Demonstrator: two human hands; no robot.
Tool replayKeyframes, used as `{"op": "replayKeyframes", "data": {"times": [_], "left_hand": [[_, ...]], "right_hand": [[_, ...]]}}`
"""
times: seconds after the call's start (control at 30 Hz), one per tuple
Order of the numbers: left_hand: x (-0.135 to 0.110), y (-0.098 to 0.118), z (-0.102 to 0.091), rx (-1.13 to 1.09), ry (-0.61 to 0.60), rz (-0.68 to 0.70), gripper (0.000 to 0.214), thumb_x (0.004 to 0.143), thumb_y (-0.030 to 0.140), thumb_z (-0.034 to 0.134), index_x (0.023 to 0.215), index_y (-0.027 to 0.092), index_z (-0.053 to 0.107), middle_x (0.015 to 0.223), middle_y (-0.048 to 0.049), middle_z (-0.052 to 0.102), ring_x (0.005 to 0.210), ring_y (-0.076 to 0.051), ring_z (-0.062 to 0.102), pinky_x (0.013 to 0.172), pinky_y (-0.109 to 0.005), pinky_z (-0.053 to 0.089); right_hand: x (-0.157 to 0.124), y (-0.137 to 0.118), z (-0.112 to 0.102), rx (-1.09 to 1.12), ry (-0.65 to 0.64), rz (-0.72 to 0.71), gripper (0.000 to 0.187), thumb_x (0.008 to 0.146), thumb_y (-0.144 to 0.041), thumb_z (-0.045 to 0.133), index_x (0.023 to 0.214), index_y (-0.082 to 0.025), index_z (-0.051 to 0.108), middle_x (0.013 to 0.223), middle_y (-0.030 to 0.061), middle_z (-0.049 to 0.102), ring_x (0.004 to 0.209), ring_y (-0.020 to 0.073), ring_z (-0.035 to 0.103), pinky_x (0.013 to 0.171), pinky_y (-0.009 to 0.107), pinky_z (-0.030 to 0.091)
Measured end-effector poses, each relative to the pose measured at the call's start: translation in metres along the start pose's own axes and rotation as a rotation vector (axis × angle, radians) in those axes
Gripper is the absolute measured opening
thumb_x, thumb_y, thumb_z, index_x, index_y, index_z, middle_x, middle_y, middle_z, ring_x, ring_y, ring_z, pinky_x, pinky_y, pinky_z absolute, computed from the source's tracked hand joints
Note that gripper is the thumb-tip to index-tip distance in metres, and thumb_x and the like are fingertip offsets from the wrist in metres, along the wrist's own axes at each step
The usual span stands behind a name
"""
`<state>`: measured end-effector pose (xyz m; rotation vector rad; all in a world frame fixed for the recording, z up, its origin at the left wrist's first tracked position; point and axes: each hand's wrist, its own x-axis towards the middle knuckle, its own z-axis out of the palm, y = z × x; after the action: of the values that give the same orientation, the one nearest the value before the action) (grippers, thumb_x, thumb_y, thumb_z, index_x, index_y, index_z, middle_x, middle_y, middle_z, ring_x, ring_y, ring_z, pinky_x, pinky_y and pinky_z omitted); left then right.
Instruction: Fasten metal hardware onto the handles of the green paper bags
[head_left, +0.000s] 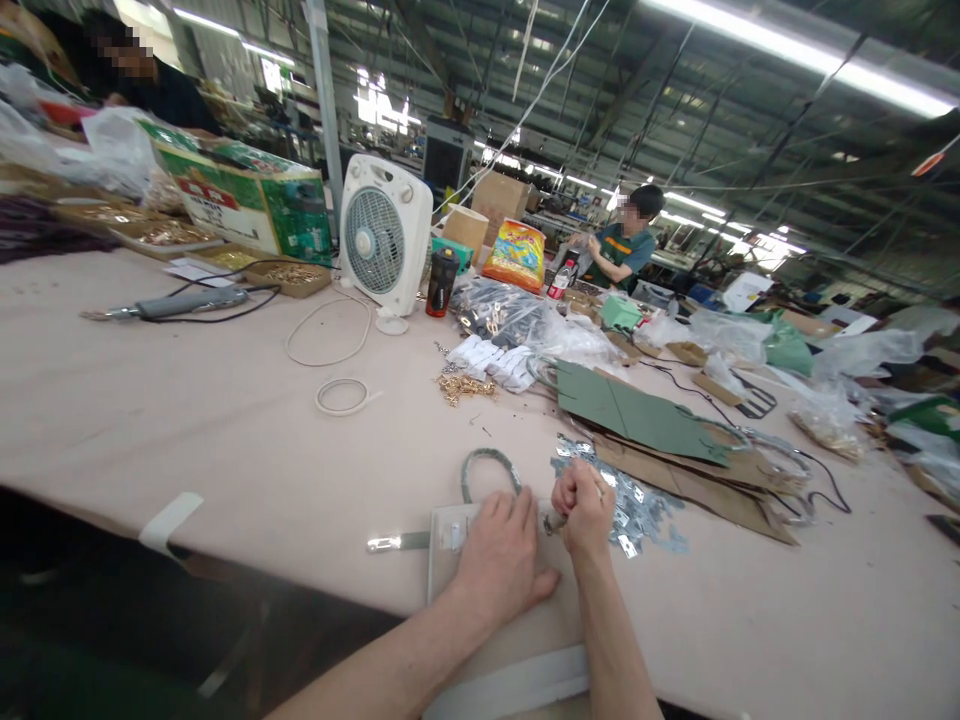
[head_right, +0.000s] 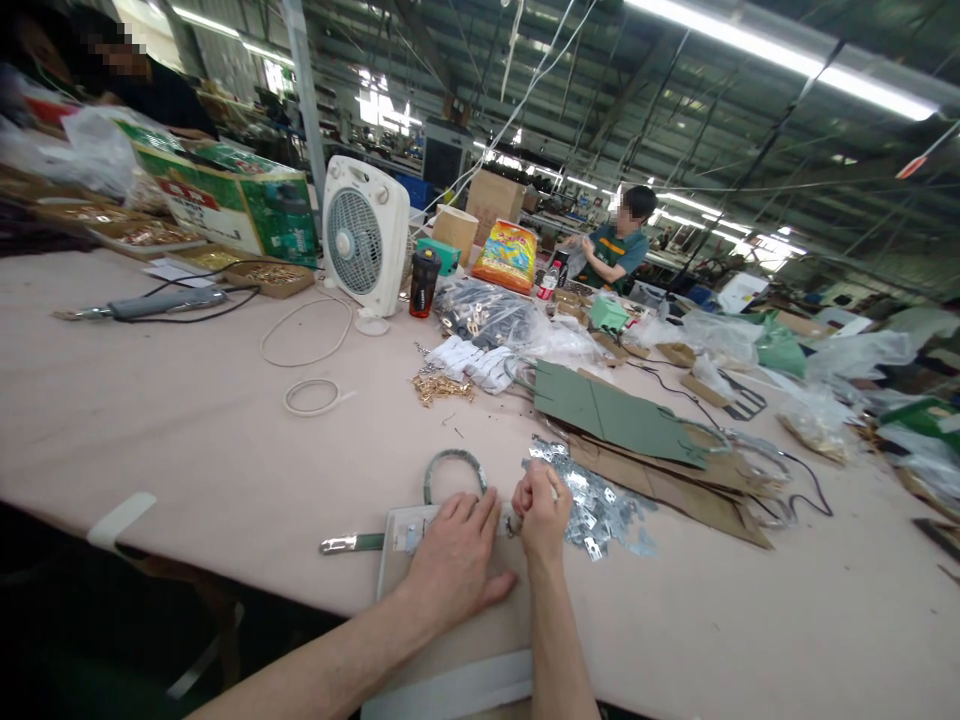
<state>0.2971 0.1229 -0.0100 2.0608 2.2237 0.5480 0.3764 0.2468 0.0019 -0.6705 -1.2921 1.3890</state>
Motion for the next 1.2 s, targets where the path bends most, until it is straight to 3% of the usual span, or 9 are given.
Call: {"op": "replayKeyframes", "data": {"times": [0.17, 0.33, 0.5, 0.63, 0.8, 0.87, 0.97, 1.07, 1.2], "left_hand": [[0.000, 0.000, 0.002, -0.012, -0.015, 0.001, 0.085, 0.090, 0.065, 0.057, 0.151, 0.006, 0.049, 0.160, -0.0185, 0.045, 0.137, -0.037, 0.048, 0.119, -0.049, 0.029], [-0.001, -0.001, 0.002, -0.041, -0.007, -0.002, 0.085, 0.090, 0.065, 0.058, 0.150, 0.006, 0.049, 0.160, -0.0196, 0.044, 0.140, -0.037, 0.046, 0.120, -0.049, 0.028], [-0.002, -0.001, 0.000, -0.055, -0.020, -0.002, 0.084, 0.091, 0.065, 0.055, 0.151, 0.007, 0.048, 0.161, -0.0192, 0.043, 0.140, -0.038, 0.046, 0.120, -0.050, 0.030], [-0.001, 0.001, 0.000, -0.079, -0.026, -0.016, 0.083, 0.090, 0.063, 0.058, 0.150, 0.007, 0.049, 0.161, -0.0192, 0.043, 0.142, -0.038, 0.044, 0.122, -0.051, 0.027], [-0.006, -0.012, -0.011, -0.131, -0.025, 0.026, 0.086, 0.085, 0.062, 0.067, 0.151, 0.009, 0.047, 0.161, -0.0193, 0.042, 0.140, -0.037, 0.046, 0.119, -0.051, 0.035], [-0.011, -0.027, -0.023, -0.168, -0.022, 0.077, 0.074, 0.087, 0.050, 0.070, 0.148, 0.012, 0.050, 0.158, -0.0160, 0.048, 0.139, -0.034, 0.048, 0.117, -0.047, 0.039], [-0.017, -0.055, -0.041, -0.245, -0.048, 0.082, 0.036, 0.097, 0.033, 0.060, 0.129, 0.019, 0.065, 0.137, -0.0084, 0.067, 0.125, -0.027, 0.060, 0.110, -0.041, 0.046], [-0.015, -0.072, -0.048, -0.331, -0.060, 0.067, 0.025, 0.101, 0.030, 0.054, 0.116, 0.022, 0.072, 0.123, -0.0043, 0.074, 0.115, -0.022, 0.066, 0.105, -0.036, 0.049], [-0.012, -0.075, -0.043, -0.324, -0.048, 0.127, 0.022, 0.099, 0.031, 0.060, 0.115, 0.027, 0.074, 0.120, -0.0016, 0.075, 0.112, -0.022, 0.067, 0.099, -0.034, 0.049]], "right_hand": [[-0.006, -0.012, 0.000, 0.109, -0.045, -0.182, 0.043, 0.098, -0.040, 0.058, 0.062, -0.022, 0.044, 0.048, -0.0097, 0.034, 0.038, 0.0063, 0.029, 0.038, 0.020, 0.025], [-0.013, -0.001, 0.001, -0.080, -0.122, -0.036, 0.046, 0.098, -0.041, 0.060, 0.061, -0.022, 0.041, 0.049, -0.0093, 0.036, 0.039, 0.0067, 0.031, 0.039, 0.021, 0.025], [-0.014, -0.007, 0.001, 0.054, -0.051, -0.165, 0.044, 0.099, -0.038, 0.057, 0.062, -0.022, 0.040, 0.049, -0.0098, 0.035, 0.040, 0.0065, 0.030, 0.040, 0.021, 0.026], [-0.021, 0.005, 0.002, -0.014, -0.073, -0.070, 0.045, 0.099, -0.041, 0.059, 0.062, -0.022, 0.042, 0.049, -0.0090, 0.037, 0.040, 0.0068, 0.031, 0.039, 0.021, 0.026], [-0.027, -0.009, -0.014, 0.138, 0.078, -0.081, 0.041, 0.096, -0.037, 0.061, 0.062, -0.021, 0.043, 0.049, -0.0095, 0.036, 0.040, 0.0065, 0.032, 0.039, 0.020, 0.026], [-0.027, -0.028, -0.025, 0.225, 0.140, -0.115, 0.036, 0.092, -0.035, 0.062, 0.063, -0.020, 0.046, 0.051, -0.0085, 0.039, 0.041, 0.0064, 0.034, 0.041, 0.019, 0.029], [-0.029, -0.054, -0.034, 0.266, 0.206, -0.149, 0.030, 0.089, -0.035, 0.065, 0.067, -0.019, 0.050, 0.057, -0.0070, 0.045, 0.043, 0.0064, 0.039, 0.042, 0.019, 0.031], [-0.036, -0.063, -0.018, 0.296, 0.187, -0.116, 0.033, 0.090, -0.037, 0.065, 0.067, -0.019, 0.051, 0.057, -0.0071, 0.043, 0.042, 0.0059, 0.036, 0.041, 0.018, 0.029], [-0.053, -0.043, 0.023, 0.355, 0.129, -0.090, 0.041, 0.097, -0.042, 0.058, 0.064, -0.020, 0.048, 0.052, -0.0080, 0.037, 0.040, 0.0059, 0.030, 0.040, 0.019, 0.025]]}}
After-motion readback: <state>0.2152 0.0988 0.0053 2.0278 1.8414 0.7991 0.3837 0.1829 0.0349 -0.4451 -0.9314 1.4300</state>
